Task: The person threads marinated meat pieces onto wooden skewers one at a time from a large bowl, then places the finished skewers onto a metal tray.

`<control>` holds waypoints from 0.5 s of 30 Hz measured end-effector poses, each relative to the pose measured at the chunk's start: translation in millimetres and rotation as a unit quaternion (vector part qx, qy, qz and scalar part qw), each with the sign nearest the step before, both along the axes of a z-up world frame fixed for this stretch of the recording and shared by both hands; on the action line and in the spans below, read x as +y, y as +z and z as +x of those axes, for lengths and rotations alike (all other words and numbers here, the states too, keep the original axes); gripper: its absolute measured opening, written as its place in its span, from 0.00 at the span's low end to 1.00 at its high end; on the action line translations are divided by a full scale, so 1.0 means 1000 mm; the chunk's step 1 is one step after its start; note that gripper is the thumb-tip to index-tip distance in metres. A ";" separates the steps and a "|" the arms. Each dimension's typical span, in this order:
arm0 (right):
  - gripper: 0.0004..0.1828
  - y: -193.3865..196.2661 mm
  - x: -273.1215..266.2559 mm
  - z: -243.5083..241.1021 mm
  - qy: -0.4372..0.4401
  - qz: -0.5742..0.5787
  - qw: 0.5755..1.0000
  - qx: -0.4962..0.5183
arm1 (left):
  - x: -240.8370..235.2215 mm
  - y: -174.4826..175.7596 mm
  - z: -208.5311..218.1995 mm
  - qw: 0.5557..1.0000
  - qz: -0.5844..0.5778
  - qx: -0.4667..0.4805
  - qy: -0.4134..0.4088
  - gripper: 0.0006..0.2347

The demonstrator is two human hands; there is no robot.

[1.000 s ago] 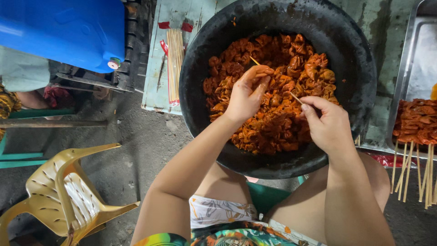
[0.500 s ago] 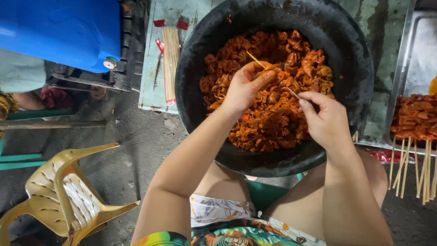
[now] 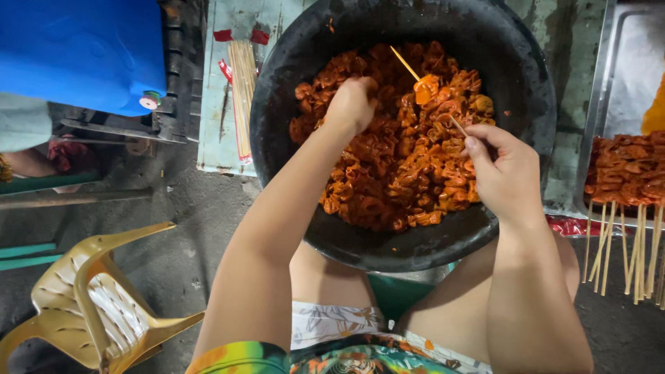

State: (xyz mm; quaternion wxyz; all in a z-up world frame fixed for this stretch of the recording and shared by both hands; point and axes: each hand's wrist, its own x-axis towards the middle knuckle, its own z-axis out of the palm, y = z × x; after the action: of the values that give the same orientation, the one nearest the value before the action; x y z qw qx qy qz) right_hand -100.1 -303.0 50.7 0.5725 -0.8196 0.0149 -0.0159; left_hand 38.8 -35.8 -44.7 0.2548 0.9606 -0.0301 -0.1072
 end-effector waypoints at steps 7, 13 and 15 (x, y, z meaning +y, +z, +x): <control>0.10 0.002 -0.003 0.003 -0.015 0.026 0.998 0.046 | -0.008 -0.039 0.014 0.985 0.101 0.007 -0.139 0.07; 0.10 0.004 -0.007 -0.001 -0.005 0.016 0.997 0.069 | 0.011 -0.002 0.005 0.906 -0.354 0.167 0.164 0.12; 0.10 0.003 -0.008 -0.002 0.010 -0.005 0.999 0.052 | 0.022 0.010 -0.002 0.790 -0.562 0.199 0.142 0.13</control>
State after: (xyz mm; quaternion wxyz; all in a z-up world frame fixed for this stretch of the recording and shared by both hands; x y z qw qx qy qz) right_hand -102.1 -310.9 54.1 0.5667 -0.8224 0.0365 0.0324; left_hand 36.9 -14.1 -34.7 0.7624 0.5989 0.1030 -0.2225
